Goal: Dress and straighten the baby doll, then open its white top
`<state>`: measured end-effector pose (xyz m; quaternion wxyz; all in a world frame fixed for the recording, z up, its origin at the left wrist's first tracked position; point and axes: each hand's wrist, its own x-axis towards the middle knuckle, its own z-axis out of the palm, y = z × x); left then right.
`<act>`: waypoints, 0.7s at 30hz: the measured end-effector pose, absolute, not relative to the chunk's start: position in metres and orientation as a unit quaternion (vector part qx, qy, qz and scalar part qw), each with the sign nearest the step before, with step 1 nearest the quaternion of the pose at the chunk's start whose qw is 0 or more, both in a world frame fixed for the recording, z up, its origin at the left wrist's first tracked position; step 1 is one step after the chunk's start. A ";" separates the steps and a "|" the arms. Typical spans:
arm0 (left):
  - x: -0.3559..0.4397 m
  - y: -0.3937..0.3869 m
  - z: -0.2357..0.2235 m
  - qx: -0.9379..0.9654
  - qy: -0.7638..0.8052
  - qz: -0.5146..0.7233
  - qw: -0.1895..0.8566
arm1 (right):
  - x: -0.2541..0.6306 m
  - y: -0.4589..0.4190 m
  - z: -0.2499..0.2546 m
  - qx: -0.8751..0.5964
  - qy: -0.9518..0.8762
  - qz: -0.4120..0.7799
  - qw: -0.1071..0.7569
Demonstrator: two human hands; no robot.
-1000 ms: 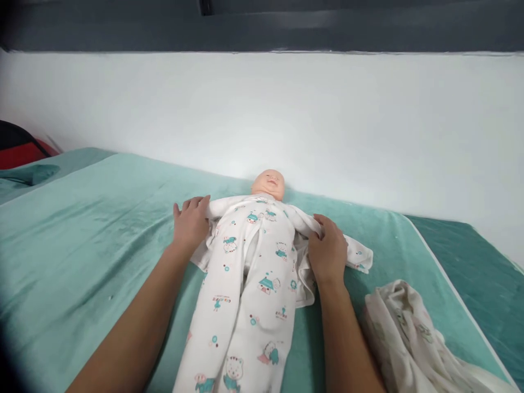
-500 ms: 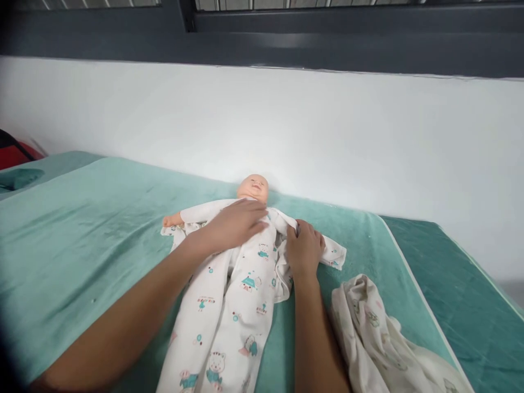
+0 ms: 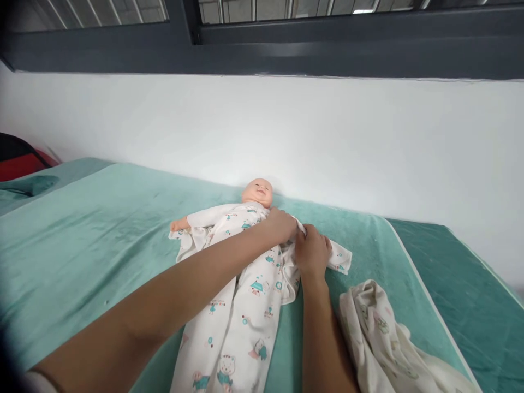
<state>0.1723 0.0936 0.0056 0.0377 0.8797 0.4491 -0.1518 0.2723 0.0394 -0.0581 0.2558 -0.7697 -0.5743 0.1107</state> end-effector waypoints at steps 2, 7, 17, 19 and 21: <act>0.168 0.093 0.009 0.881 0.448 -0.150 0.030 | 0.276 0.039 -0.057 -0.772 -0.558 0.128 0.278; 0.147 0.089 0.026 0.882 0.454 -0.124 0.003 | 0.286 0.039 -0.059 -0.769 -0.518 0.161 0.338; 0.115 0.090 0.043 0.873 0.476 -0.098 -0.037 | 0.309 0.052 -0.079 -0.661 -0.376 0.284 0.584; 0.111 0.090 0.043 0.872 0.479 -0.095 -0.041 | 0.311 0.053 -0.081 -0.634 -0.344 0.307 0.621; 0.108 0.088 0.044 0.872 0.479 -0.094 -0.042 | 0.312 0.053 -0.082 -0.614 -0.323 0.323 0.644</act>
